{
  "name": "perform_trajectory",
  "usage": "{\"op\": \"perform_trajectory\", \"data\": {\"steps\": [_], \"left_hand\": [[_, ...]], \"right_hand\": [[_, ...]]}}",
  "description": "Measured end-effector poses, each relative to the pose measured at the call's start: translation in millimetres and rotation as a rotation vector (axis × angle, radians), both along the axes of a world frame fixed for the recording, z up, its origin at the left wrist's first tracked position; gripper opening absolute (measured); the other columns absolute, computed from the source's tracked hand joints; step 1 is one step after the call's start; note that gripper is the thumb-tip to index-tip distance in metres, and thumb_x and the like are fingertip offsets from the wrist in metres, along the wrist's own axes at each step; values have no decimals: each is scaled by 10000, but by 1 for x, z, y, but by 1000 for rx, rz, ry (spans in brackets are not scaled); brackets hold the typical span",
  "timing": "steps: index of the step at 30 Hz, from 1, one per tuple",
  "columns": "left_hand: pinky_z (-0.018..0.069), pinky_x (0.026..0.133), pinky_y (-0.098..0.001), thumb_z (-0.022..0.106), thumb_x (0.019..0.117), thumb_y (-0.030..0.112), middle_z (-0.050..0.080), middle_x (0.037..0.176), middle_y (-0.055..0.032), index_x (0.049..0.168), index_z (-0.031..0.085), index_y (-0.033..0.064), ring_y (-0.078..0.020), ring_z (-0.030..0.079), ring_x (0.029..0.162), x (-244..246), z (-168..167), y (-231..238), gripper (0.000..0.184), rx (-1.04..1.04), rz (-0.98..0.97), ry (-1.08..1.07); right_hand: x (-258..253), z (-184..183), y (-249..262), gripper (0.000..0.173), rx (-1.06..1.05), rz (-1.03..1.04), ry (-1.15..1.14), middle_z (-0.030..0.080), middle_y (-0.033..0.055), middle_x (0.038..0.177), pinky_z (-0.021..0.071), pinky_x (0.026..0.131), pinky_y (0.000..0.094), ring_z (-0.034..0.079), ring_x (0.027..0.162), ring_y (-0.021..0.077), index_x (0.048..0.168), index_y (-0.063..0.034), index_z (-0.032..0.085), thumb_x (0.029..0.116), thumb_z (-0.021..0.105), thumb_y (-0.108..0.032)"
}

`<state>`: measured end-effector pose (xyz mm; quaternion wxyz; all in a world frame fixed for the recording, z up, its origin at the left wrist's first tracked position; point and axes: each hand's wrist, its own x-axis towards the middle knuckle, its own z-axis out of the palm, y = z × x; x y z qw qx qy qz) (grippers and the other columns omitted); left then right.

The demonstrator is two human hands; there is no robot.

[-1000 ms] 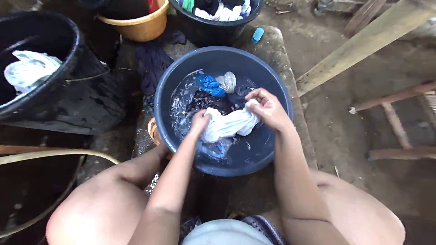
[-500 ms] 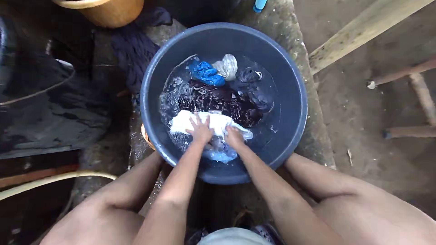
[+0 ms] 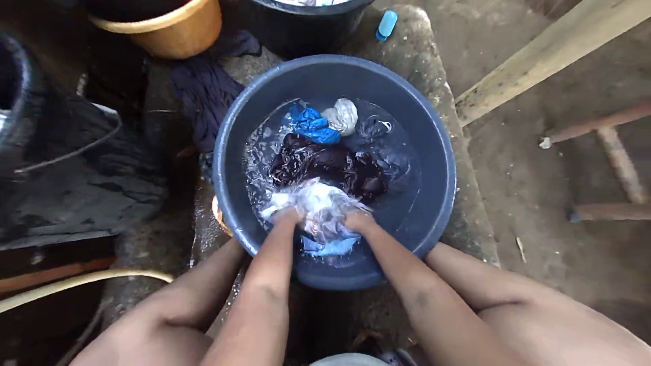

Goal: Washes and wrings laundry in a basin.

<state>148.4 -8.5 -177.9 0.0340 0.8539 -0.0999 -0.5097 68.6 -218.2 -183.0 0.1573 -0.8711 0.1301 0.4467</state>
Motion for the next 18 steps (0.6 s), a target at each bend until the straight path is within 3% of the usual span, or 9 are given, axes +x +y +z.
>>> {"op": "perform_trajectory", "data": {"steps": [3, 4, 7, 10, 12, 15, 18], "left_hand": [[378, 1112, -663, 476, 1073, 393, 543, 1455, -267, 1415, 569, 12, -440, 492, 1384, 14, 23, 26, 520, -105, 198, -78], [395, 1109, -649, 484, 1071, 399, 564, 1431, -266, 1404, 575, 12, -434, 516, 1365, 13, 26, 30, 518, -161, 246, -139], [403, 1141, -571, 616, 1027, 285, 560, 1441, -256, 1456, 525, 3, -400, 530, 1358, 4, 45, 19, 521, -442, 264, -193], [376, 1183, -517, 787, 896, 158, 394, 1588, -253, 1568, 354, 7, -378, 427, 1450, -26, 61, 1, 813, -804, 329, -145], [334, 1220, -449, 860, 805, 130, 368, 1596, -261, 1562, 322, -40, -328, 390, 1477, -46, 71, -13, 944, -985, 361, -183], [384, 1188, -396, 883, 765, 123, 474, 1498, -295, 1507, 349, -123, -301, 486, 1399, -67, 88, -30, 947, -1120, 464, -305], [463, 1106, -423, 869, 786, 198, 596, 1342, -284, 1408, 487, -118, -309, 590, 1262, -73, 95, -44, 795, -1074, 560, -469]], "right_hand": [[-4, 21, -22, 633, -115, 36, 75, 467, 271, 1538, 296, 1145, 714, 407, 1446, 473, 1519, -35, 475, 1035, 540, -438], [-3, 27, -21, 623, -161, 66, 91, 502, 289, 1496, 334, 1104, 733, 449, 1405, 491, 1463, 0, 529, 994, 619, -400], [8, 68, 6, 532, -240, 161, 102, 526, 305, 1453, 393, 1059, 709, 497, 1357, 490, 1351, 96, 580, 983, 650, -280], [26, 137, 35, 428, -79, 339, -85, 565, 335, 1387, 389, 1058, 721, 520, 1312, 526, 1344, 88, 592, 968, 669, -102], [33, 197, 51, 438, 39, 525, -184, 607, 310, 1333, 421, 1027, 702, 566, 1260, 502, 1355, 45, 597, 938, 700, -38], [21, 294, 61, 415, 118, 653, -350, 642, 284, 1254, 450, 989, 674, 604, 1193, 475, 1342, 17, 606, 951, 717, -64], [-8, 365, 38, 333, 156, 542, -685, 694, 222, 1137, 491, 945, 659, 654, 1100, 433, 1272, -56, 656, 946, 719, -83]]}}
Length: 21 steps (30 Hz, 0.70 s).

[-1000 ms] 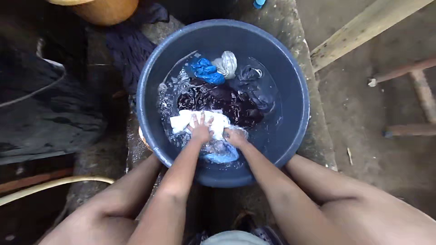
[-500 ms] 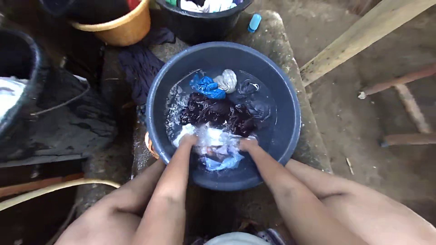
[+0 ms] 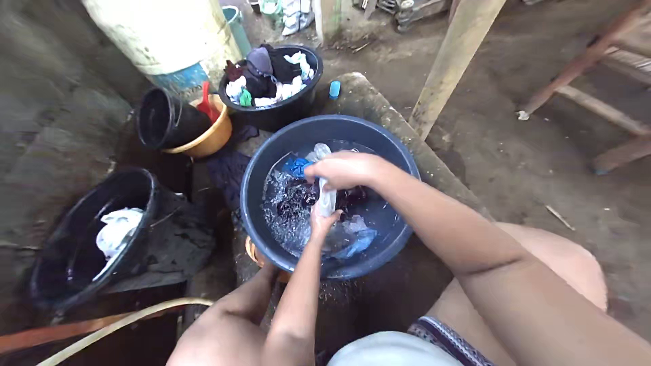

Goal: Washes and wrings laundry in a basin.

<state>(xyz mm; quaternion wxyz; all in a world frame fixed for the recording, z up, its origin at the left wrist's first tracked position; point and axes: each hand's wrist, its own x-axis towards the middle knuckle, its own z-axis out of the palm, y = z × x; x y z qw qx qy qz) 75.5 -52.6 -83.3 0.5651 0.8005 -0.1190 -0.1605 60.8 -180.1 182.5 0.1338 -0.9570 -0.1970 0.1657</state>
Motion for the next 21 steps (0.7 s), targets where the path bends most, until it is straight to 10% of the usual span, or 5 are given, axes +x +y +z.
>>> {"op": "perform_trajectory", "data": {"steps": [5, 10, 15, 18, 21], "left_hand": [[482, 1051, -571, 764, 890, 120, 665, 1248, -270, 1309, 618, -37, -396, 638, 1195, 4, 9, 2, 471, 361, -15, 7], [542, 932, -441, 660, 891, -53, 648, 1181, -250, 1267, 576, -100, -276, 643, 1062, -8, 66, -27, 388, -113, 148, 104], [571, 774, -402, 446, 1004, -50, 607, 1053, -136, 1311, 427, 3, -202, 635, 890, -20, 136, -65, 312, -613, 151, 364], [567, 769, -424, 429, 1051, 39, 611, 1048, -99, 1299, 430, 103, -210, 636, 902, -16, 159, -82, 256, -804, 168, 440], [565, 829, -419, 420, 1053, 39, 590, 1107, -71, 1326, 409, 154, -197, 628, 971, -7, 175, -110, 297, -915, 181, 411]], "right_hand": [[-57, -10, -85, 291, 393, -510, -458, 703, 211, 1134, 524, 917, 625, 687, 1034, 397, 1246, -32, 651, 962, 692, -84], [-61, -152, -102, 382, 367, -882, 24, 615, 333, 1296, 439, 1060, 655, 580, 1246, 494, 1321, 39, 617, 962, 664, -83], [-51, -204, -78, 1093, 624, -653, 85, 155, 269, 1685, 198, 1182, 723, 200, 1543, 461, 1612, -46, 302, 717, 923, -134], [-53, -209, -74, 955, 1283, -646, -13, 554, 201, 1424, 478, 1109, 359, 574, 1289, 193, 1521, 71, 324, 727, 844, -36], [-57, -219, -74, 824, 1705, -681, 103, 622, 108, 1242, 553, 950, 294, 636, 1085, 106, 1477, 54, 333, 839, 762, -242]]}}
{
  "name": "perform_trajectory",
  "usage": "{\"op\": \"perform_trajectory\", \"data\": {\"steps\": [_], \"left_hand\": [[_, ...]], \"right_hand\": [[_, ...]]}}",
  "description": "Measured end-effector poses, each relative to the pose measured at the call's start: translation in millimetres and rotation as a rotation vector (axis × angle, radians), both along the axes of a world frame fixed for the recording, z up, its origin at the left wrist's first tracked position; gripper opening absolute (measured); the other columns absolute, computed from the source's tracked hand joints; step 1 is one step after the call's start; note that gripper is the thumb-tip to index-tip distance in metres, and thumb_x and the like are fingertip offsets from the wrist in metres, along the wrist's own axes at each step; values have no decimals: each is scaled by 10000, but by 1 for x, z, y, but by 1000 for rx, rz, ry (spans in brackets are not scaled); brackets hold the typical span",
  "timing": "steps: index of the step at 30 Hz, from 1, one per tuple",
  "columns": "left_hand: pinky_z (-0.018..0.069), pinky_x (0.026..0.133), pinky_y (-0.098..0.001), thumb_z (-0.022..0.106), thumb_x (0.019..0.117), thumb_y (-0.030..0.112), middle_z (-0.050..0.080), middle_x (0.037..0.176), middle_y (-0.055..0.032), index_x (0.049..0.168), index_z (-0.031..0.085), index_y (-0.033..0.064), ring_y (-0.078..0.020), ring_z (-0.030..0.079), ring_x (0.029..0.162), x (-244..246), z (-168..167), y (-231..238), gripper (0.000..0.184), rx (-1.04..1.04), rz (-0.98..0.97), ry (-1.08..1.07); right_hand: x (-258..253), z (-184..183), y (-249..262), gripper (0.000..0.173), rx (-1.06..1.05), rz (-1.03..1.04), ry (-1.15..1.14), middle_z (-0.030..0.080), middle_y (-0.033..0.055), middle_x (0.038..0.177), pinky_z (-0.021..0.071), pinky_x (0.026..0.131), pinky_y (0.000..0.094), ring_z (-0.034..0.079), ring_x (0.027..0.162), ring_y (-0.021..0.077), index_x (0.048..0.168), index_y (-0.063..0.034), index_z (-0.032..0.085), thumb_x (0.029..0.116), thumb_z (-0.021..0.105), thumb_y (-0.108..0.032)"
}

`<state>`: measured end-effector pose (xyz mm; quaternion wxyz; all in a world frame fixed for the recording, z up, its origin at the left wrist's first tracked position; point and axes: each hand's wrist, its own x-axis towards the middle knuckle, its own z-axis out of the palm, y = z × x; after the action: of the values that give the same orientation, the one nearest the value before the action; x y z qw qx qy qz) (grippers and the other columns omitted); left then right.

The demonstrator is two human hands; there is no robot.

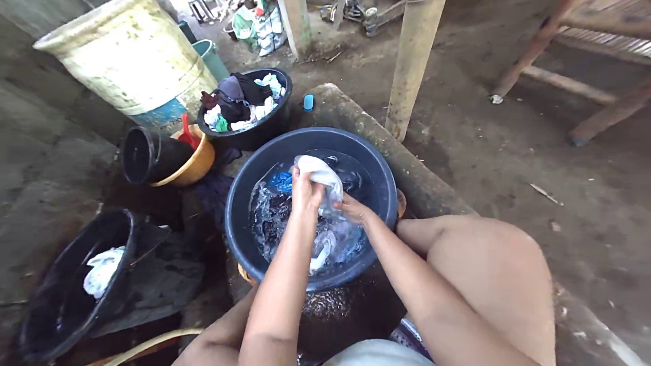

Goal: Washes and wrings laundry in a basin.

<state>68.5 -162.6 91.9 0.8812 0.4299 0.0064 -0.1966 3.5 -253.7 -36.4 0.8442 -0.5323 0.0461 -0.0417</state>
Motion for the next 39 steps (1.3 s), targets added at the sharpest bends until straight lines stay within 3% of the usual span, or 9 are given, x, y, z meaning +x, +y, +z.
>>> {"op": "perform_trajectory", "data": {"steps": [5, 10, 12, 17, 20, 24, 28, 33, 39], "left_hand": [[572, 885, -417, 390, 1086, 123, 611, 1164, -55, 1379, 379, 203, -192, 650, 1024, 4, -23, -18, 304, -158, -10, -44], [576, 866, -429, 341, 1095, 90, 562, 1300, -169, 1523, 258, 104, -253, 634, 1075, -27, -93, 32, 436, 141, -75, 45], [588, 827, -462, 415, 1035, 46, 564, 1321, -205, 1546, 241, 66, -296, 650, 1057, -46, -115, 63, 540, 328, -314, 126], [611, 791, -499, 21, 915, 838, 653, 1246, -237, 1543, 243, 122, -375, 703, 1028, -45, -110, 76, 978, 56, -405, 386], [607, 811, -419, 232, 1076, 595, 703, 1054, -113, 1235, 550, 95, -230, 701, 955, -14, -95, 69, 614, -49, -77, 339], [590, 772, -370, 518, 1005, 55, 652, 958, -100, 1281, 529, -60, -156, 661, 828, 5, -93, 77, 299, 369, 80, -194], [539, 805, -395, 788, 842, 172, 664, 827, -128, 792, 658, -52, -204, 645, 817, -4, -118, 88, 263, 937, -110, -810], [497, 1033, -556, 558, 1008, 204, 726, 1145, -244, 1002, 754, -53, -402, 672, 1163, -34, -123, 100, 323, 1403, -782, -1080], [520, 985, -474, 620, 987, 138, 719, 1049, -246, 979, 711, -117, -315, 690, 1039, -16, -116, 143, 271, 1272, -533, -705]], "right_hand": [[3, 0, 10, 670, 522, -222, 62, 677, 86, 1091, 593, 829, 333, 679, 960, 168, 1408, -54, 425, 1022, 461, -600], [22, -5, -2, 394, 651, -669, 66, 599, 128, 1281, 549, 929, 389, 617, 1121, 206, 1422, -58, 415, 1128, 347, -311], [22, -2, -6, 319, 603, -658, 24, 614, 120, 1316, 565, 906, 406, 643, 1123, 222, 1388, -81, 422, 1077, 462, -139], [16, 9, 24, 670, 531, -172, -148, 715, 27, 1076, 615, 830, 422, 713, 956, 213, 1253, -245, 568, 681, 891, -377], [17, 12, 46, 316, 518, -78, -145, 725, 32, 1008, 609, 854, 402, 715, 945, 200, 1040, -186, 639, 790, 790, -305], [26, 16, 57, 234, 437, -223, 248, 628, 104, 1010, 563, 825, 372, 637, 903, 182, 1252, -26, 518, 1096, 416, -168], [33, -8, 69, 334, 103, -160, 495, 622, 158, 1086, 533, 839, 378, 609, 921, 193, 1330, 32, 535, 1106, 445, -200], [0, -48, 88, 336, 86, 2, 565, 611, 149, 1089, 512, 875, 325, 596, 949, 153, 1267, 80, 545, 1117, 333, -134], [16, -54, 109, 414, -151, 197, 537, 606, 239, 1262, 514, 954, 444, 615, 1096, 278, 1368, 46, 529, 1117, 420, -265]]}}
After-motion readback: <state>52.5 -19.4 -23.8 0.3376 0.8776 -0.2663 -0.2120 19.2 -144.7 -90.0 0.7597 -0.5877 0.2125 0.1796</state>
